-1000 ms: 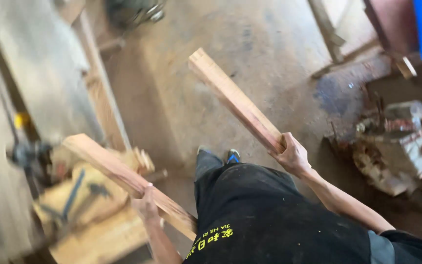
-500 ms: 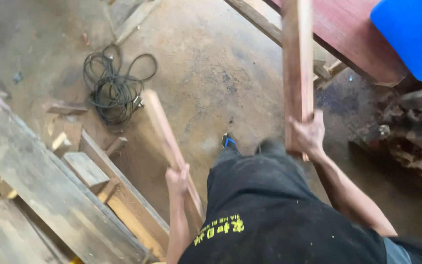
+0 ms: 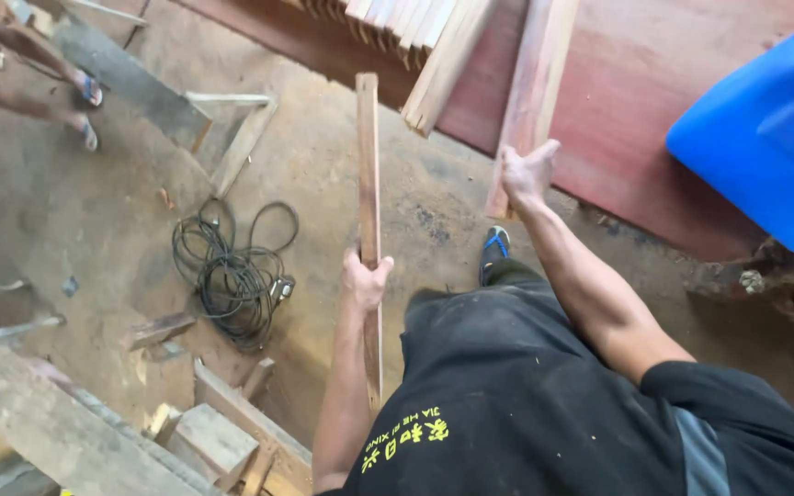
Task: The person uses a table saw to cut long wooden planks into smaller pieces. They then carry the cut pieces to a nearby table and stack them neatly with other processed wood. The person repeats this process, handling both long planks and a uniquely shaped wooden board.
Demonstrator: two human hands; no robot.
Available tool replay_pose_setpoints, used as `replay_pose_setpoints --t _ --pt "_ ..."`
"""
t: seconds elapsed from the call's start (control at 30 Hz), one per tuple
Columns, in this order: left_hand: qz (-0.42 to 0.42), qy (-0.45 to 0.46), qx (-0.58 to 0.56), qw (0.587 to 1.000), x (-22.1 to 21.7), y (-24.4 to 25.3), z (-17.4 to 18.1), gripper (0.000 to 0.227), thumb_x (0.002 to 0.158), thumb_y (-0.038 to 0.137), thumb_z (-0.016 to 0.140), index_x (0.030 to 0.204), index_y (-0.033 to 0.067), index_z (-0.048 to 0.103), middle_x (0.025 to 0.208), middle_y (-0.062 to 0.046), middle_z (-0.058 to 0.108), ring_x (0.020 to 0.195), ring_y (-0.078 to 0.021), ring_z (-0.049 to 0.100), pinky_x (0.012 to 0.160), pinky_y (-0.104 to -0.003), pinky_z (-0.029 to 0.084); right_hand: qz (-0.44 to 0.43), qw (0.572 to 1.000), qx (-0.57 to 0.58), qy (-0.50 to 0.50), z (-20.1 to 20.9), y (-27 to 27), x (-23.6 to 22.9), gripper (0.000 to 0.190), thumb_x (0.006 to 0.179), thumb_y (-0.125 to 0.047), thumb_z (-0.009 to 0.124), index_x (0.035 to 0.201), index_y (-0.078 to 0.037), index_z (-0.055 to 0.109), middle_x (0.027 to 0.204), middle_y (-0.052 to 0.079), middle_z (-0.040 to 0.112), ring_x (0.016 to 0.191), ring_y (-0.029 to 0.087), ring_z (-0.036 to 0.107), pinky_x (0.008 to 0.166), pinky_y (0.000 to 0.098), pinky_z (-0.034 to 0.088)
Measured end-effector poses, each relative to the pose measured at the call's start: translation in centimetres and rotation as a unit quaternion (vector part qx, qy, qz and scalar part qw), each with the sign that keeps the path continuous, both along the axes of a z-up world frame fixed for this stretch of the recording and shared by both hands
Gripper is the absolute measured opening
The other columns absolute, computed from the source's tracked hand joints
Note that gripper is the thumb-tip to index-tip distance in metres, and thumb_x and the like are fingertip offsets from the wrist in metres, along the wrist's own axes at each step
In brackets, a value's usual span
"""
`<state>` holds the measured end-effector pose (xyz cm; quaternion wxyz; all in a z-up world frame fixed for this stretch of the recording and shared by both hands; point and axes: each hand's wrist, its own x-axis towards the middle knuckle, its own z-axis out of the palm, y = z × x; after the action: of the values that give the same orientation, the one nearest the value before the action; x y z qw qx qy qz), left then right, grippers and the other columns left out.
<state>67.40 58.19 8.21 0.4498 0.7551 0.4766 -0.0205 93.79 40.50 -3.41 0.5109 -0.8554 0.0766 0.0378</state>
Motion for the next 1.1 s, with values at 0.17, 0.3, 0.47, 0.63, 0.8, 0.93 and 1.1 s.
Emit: replay_pose_setpoints --t 0.17,0.3,0.47,0.63,0.8,0.93,1.1 --pt "-0.051 -0.038 0.006 0.998 8.9 3.8 0.3 0.081 0.075 0.033 0.077 0.142 -0.0049 0.05 0.124 -0.033 0.062 0.12 -0.0491 0.061 0.097 -0.059 0.049 0.016 0.996 -0.083 -0.032 -4.0 7.9 8.1 0.094 0.089 -0.031 0.078 0.143 0.025 0.025 0.136 0.05 0.044 0.132 0.06 0.047 0.116 0.0597 0.037" --pt "-0.118 -0.071 0.044 0.989 13.2 7.6 0.7 0.081 0.074 0.03 0.076 0.146 0.0032 0.051 0.125 -0.033 0.06 0.122 -0.0524 0.057 0.103 -0.062 0.048 0.016 0.995 -0.09 -0.047 -2.1 12.5 9.2 0.093 0.095 -0.037 0.074 0.139 0.028 0.024 0.132 0.052 0.042 0.127 0.064 0.047 0.113 0.0608 0.039" --pt "-0.167 -0.085 0.043 0.981 16.7 13.7 0.0 0.084 0.072 0.032 0.076 0.15 0.0162 0.051 0.117 -0.028 0.063 0.116 -0.0475 0.063 0.1 -0.055 0.052 0.02 0.996 -0.091 -0.014 -1.0 15.1 9.3 0.092 0.099 -0.044 0.067 0.142 0.024 0.022 0.137 0.048 0.039 0.131 0.061 0.044 0.113 0.0603 0.037" --pt "-0.193 -0.091 0.028 0.977 19.1 18.3 -2.2 0.086 0.07 0.031 0.078 0.151 0.0171 0.051 0.114 -0.027 0.063 0.114 -0.0453 0.065 0.098 -0.052 0.053 0.022 0.992 -0.12 -0.008 -2.6 16.9 9.8 0.091 0.099 -0.044 0.065 0.141 0.024 0.023 0.136 0.049 0.039 0.13 0.062 0.044 0.112 0.0613 0.037" --pt "-0.228 -0.068 0.006 0.971 20.8 20.7 -2.6 0.086 0.072 0.033 0.079 0.152 0.0224 0.049 0.117 -0.024 0.064 0.115 -0.0417 0.066 0.099 -0.049 0.054 0.033 0.993 -0.115 -0.023 -2.9 17.3 11.0 0.086 0.102 -0.048 0.06 0.142 0.02 0.025 0.134 0.045 0.041 0.128 0.061 0.045 0.111 0.0622 0.037" --pt "-0.246 -0.08 -0.007 0.966 22.8 20.4 -2.6 0.087 0.071 0.035 0.08 0.152 0.025 0.049 0.117 -0.022 0.064 0.115 -0.0394 0.067 0.099 -0.048 0.055 0.057 0.993 -0.094 -0.05 -0.3 15.9 9.7 0.087 0.103 -0.055 0.062 0.141 0.015 0.027 0.128 0.041 0.042 0.124 0.062 0.045 0.107 0.0629 0.04" --pt "-0.28 -0.122 0.0 0.952 28.8 16.7 1.0 0.088 0.075 0.04 0.081 0.153 0.0199 0.047 0.122 -0.025 0.062 0.12 -0.0444 0.064 0.102 -0.051 0.052 0.132 0.968 0.003 -0.212 7.0 13.8 5.7 0.095 0.102 -0.053 0.064 0.151 0.019 0.027 0.111 0.039 0.05 0.102 0.057 0.051 0.092 0.0591 0.041"
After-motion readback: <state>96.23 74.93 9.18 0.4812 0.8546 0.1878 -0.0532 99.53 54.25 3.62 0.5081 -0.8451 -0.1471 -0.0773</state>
